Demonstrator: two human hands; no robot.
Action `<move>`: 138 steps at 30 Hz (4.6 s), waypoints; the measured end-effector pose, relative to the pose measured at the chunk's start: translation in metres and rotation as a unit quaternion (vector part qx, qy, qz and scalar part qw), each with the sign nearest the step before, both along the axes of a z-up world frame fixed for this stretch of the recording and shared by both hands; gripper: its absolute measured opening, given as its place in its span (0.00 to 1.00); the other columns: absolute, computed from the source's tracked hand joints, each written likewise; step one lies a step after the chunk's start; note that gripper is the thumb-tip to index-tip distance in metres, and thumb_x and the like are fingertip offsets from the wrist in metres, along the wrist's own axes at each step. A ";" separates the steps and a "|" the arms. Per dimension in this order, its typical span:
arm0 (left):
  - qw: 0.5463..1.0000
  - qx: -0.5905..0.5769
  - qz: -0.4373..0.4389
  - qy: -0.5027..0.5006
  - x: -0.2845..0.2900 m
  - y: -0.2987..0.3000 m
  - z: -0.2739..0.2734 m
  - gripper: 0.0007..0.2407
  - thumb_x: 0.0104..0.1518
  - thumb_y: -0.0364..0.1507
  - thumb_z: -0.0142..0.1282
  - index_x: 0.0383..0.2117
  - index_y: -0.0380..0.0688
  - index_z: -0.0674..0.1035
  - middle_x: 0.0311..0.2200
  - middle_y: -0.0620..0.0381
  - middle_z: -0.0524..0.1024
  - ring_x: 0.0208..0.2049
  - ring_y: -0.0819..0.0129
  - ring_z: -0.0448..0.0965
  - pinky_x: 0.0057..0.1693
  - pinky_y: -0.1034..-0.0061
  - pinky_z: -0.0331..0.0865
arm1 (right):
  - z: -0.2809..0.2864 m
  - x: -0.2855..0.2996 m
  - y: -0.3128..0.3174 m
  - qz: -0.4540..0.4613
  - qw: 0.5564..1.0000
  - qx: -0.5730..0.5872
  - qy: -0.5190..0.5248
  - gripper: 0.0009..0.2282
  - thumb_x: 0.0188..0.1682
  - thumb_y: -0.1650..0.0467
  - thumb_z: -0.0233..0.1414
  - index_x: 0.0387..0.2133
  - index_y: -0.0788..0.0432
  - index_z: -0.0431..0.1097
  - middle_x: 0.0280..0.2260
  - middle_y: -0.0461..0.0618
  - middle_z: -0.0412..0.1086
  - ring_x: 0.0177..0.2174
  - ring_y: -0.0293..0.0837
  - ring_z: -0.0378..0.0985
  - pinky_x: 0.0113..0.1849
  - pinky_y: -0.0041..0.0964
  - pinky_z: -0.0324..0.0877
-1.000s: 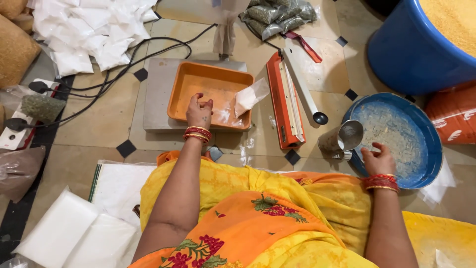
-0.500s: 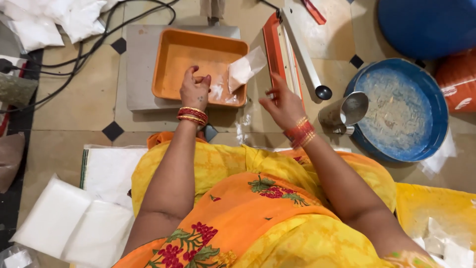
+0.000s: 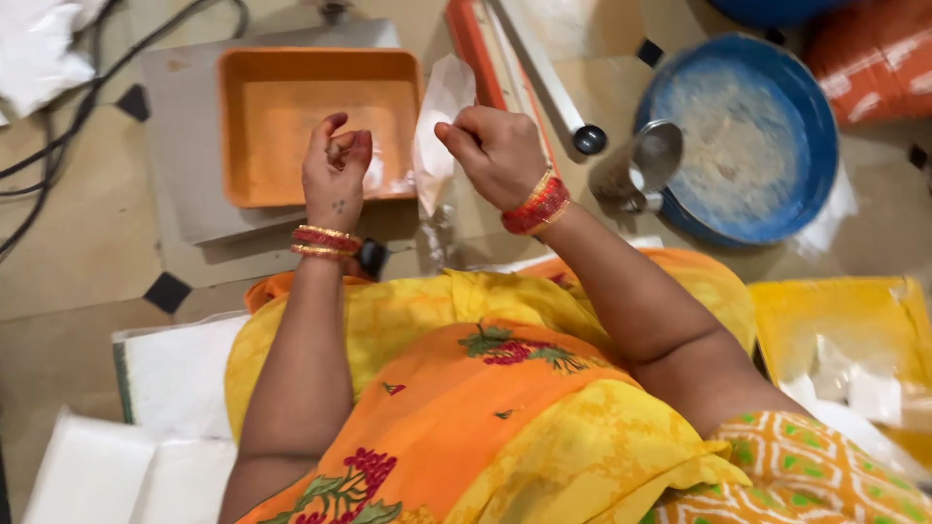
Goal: Weighing and sealing small bags of white powder using a scale and heat sealer.
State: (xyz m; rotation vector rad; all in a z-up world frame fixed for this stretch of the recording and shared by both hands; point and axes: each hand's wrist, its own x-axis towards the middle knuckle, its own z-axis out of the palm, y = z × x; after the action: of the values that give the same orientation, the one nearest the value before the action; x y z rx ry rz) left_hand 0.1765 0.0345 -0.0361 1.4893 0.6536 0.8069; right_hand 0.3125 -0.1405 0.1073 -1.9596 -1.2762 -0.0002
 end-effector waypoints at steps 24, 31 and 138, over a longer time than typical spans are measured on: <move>0.790 -0.371 -0.465 0.150 0.203 -0.291 -0.035 0.29 0.62 0.56 0.36 0.36 0.39 0.78 0.19 0.56 0.73 0.13 0.69 0.69 0.20 0.74 0.63 | -0.108 0.215 -0.260 -0.262 0.781 0.081 0.561 0.12 0.53 0.69 0.55 0.20 0.56 0.66 0.16 0.44 0.62 0.13 0.36 0.59 0.17 0.30 0.51; 0.778 -0.401 -0.440 0.202 0.204 -0.304 -0.035 0.27 0.61 0.56 0.39 0.40 0.42 0.74 0.20 0.57 0.70 0.15 0.71 0.68 0.23 0.75 0.66 | -0.104 0.211 -0.255 -0.328 0.761 0.029 0.559 0.14 0.53 0.68 0.54 0.17 0.57 0.65 0.14 0.44 0.61 0.11 0.37 0.58 0.15 0.32 0.50; 0.921 0.267 0.225 0.175 0.110 -0.064 -0.040 0.12 0.52 0.26 0.65 0.39 0.44 0.74 0.43 0.49 0.73 0.45 0.46 0.74 0.49 0.57 0.70 | -0.059 0.042 -0.222 -0.161 0.830 -0.534 -0.018 0.23 0.52 0.51 0.43 0.58 0.44 0.68 0.47 0.57 0.75 0.46 0.58 0.78 0.48 0.51 0.71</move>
State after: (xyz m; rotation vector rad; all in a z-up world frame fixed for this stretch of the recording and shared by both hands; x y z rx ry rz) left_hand 0.2867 -0.0294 -0.0766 2.0450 1.1365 1.1432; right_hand 0.3545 -0.3630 0.0481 -3.1156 -1.0034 0.6415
